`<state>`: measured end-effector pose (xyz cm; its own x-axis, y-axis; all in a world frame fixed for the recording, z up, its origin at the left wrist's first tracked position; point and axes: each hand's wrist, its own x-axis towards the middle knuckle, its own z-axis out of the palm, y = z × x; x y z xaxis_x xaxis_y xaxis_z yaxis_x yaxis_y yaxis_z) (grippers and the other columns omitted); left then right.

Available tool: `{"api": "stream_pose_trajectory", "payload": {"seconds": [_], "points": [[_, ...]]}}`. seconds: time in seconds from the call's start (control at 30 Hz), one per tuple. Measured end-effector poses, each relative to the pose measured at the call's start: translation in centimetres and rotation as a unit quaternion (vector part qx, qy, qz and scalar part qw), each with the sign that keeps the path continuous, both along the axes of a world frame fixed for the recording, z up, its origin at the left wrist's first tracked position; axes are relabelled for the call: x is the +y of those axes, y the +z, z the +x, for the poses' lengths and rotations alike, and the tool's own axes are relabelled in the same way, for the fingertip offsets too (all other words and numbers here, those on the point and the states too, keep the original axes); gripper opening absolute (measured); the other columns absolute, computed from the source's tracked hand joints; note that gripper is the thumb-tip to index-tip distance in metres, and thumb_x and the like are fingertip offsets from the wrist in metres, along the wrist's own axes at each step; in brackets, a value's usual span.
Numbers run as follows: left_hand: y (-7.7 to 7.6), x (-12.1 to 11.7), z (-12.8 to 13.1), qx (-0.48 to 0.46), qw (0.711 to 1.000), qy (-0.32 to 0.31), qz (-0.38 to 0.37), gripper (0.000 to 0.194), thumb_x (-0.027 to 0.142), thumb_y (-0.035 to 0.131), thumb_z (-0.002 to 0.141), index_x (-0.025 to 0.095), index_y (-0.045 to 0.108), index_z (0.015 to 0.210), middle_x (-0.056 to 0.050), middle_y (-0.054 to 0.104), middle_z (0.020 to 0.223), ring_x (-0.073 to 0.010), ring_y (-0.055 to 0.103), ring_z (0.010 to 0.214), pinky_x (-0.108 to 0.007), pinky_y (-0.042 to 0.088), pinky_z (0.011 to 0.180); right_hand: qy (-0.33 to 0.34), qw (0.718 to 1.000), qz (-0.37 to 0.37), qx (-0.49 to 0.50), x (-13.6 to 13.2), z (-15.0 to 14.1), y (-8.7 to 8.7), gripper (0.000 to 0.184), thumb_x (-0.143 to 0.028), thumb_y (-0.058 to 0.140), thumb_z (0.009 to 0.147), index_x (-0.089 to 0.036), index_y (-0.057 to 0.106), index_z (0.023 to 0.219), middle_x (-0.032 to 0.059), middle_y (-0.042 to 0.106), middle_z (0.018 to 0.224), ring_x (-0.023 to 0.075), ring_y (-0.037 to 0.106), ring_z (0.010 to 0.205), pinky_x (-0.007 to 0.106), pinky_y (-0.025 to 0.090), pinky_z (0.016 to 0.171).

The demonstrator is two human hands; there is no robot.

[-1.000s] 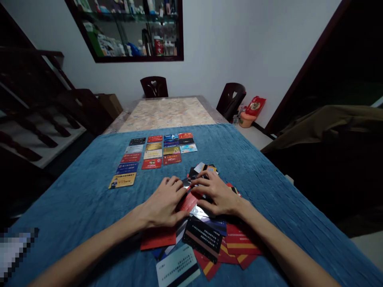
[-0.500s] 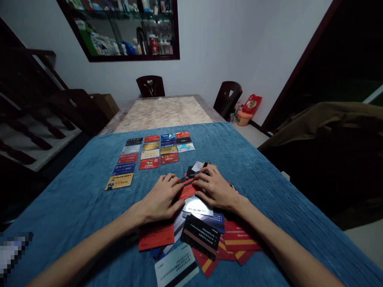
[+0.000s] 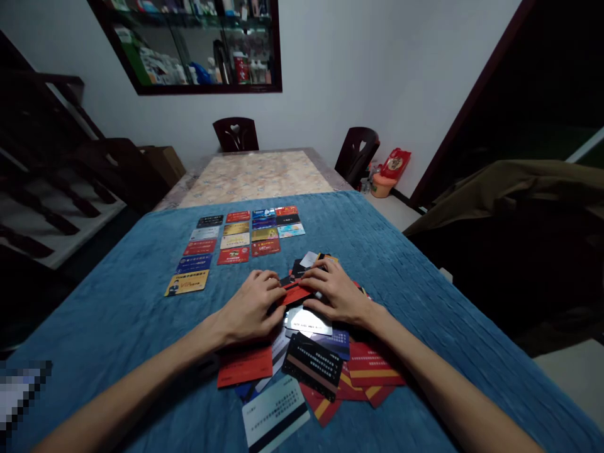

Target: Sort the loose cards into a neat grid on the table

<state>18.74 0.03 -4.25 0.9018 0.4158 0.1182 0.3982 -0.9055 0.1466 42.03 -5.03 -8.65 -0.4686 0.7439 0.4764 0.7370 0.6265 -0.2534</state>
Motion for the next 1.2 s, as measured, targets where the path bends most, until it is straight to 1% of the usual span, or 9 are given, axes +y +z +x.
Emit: {"api": "stream_pose_trajectory", "payload": {"seconds": [0.1, 0.2, 0.33, 0.5, 0.63, 0.8, 0.97, 1.1, 1.2], "points": [[0.2, 0.1, 0.0, -0.009, 1.0, -0.002, -0.013, 0.021, 0.021, 0.05, 0.091, 0.013, 0.069, 0.087, -0.01, 0.07, 0.088, -0.0235, 0.059, 0.096, -0.041, 0.041, 0.089, -0.007, 1.0, 0.012, 0.01, 0.2, 0.0, -0.3, 0.03, -0.031, 0.059, 0.092, -0.022, 0.066, 0.12, 0.0096, 0.07, 0.11, 0.027, 0.052, 0.109, 0.052, 0.042, 0.098], [0.2, 0.3, 0.0, -0.024, 0.999, -0.011, -0.024, 0.022, 0.019, 0.049, 0.091, 0.014, 0.07, 0.089, -0.009, 0.071, 0.087, -0.0215, 0.061, 0.089, -0.039, 0.041, 0.085, -0.026, 0.999, 0.026, 0.029, 0.4, 0.1, -0.8, 0.025, -0.023, 0.054, 0.093, -0.023, 0.068, 0.114, 0.0089, 0.071, 0.104, 0.0259, 0.054, 0.105, 0.049, 0.045, 0.094], [-0.3, 0.7, -0.1, -0.061, 0.998, -0.018, -0.023, 0.026, 0.018, 0.044, 0.095, 0.014, 0.07, 0.093, -0.009, 0.071, 0.089, -0.0205, 0.062, 0.087, -0.038, 0.042, 0.085, -0.049, 0.996, 0.031, 0.061, 0.5, 0.1, -1.1, 0.021, -0.02, 0.052, 0.094, -0.023, 0.07, 0.105, 0.0074, 0.072, 0.096, 0.0254, 0.056, 0.101, 0.045, 0.046, 0.087], [-0.9, 1.4, -0.2, -0.087, 0.995, 0.023, -0.037, 0.026, 0.017, 0.045, 0.095, 0.016, 0.071, 0.093, -0.008, 0.071, 0.089, -0.0201, 0.061, 0.083, -0.036, 0.044, 0.08, -0.09, 0.991, 0.013, 0.101, 0.2, -0.1, -0.9, 0.017, -0.023, 0.052, 0.095, -0.021, 0.069, 0.098, 0.0072, 0.071, 0.091, 0.0241, 0.057, 0.094, 0.043, 0.046, 0.084], [-1.2, 2.0, -0.3, -0.125, 0.99, 0.035, -0.057, 0.026, 0.017, 0.046, 0.094, 0.017, 0.072, 0.093, -0.006, 0.07, 0.085, -0.0184, 0.061, 0.08, -0.032, 0.045, 0.076, -0.104, 0.988, 0.012, 0.114, 0.1, -0.2, -0.9, 0.016, -0.025, 0.053, 0.095, -0.022, 0.068, 0.098, 0.0074, 0.07, 0.09, 0.0241, 0.057, 0.093, 0.043, 0.047, 0.083], [-1.6, 2.3, -0.2, -0.166, 0.981, 0.066, -0.074, 0.026, 0.014, 0.049, 0.092, 0.018, 0.074, 0.089, -0.004, 0.07, 0.081, -0.0157, 0.06, 0.074, -0.029, 0.045, 0.073, -0.103, 0.988, 0.011, 0.115, 0.2, -0.2, -0.8, 0.015, -0.026, 0.054, 0.095, -0.022, 0.068, 0.098, 0.0075, 0.07, 0.092, 0.0236, 0.057, 0.093, 0.041, 0.047, 0.083], [-1.8, 2.3, -0.2, -0.174, 0.98, 0.059, -0.077, 0.025, 0.012, 0.05, 0.091, 0.017, 0.074, 0.091, -0.004, 0.071, 0.081, -0.0158, 0.06, 0.075, -0.028, 0.045, 0.073, -0.105, 0.988, 0.006, 0.115, 0.1, -0.2, -0.8, 0.012, -0.025, 0.055, 0.095, -0.021, 0.067, 0.097, 0.0073, 0.069, 0.093, 0.0237, 0.056, 0.094, 0.04, 0.046, 0.084], [-2.0, 2.2, -0.2, -0.191, 0.976, 0.067, -0.081, 0.024, 0.013, 0.051, 0.092, 0.015, 0.074, 0.09, -0.005, 0.071, 0.081, -0.016, 0.06, 0.075, -0.028, 0.045, 0.071, -0.105, 0.988, 0.001, 0.113, 0.2, -0.2, -0.8, 0.013, -0.026, 0.055, 0.095, -0.02, 0.067, 0.098, 0.0076, 0.069, 0.092, 0.0237, 0.055, 0.093, 0.041, 0.045, 0.084], [-2.1, 1.9, -0.1, -0.211, 0.97, 0.077, -0.09, 0.023, 0.014, 0.051, 0.093, 0.017, 0.074, 0.092, -0.005, 0.073, 0.085, -0.0162, 0.062, 0.078, -0.029, 0.046, 0.075, -0.097, 0.989, 0.006, 0.114, 0.3, -0.2, -0.8, 0.014, -0.026, 0.055, 0.094, -0.02, 0.068, 0.095, 0.0068, 0.069, 0.089, 0.0234, 0.054, 0.091, 0.042, 0.045, 0.085]]}}
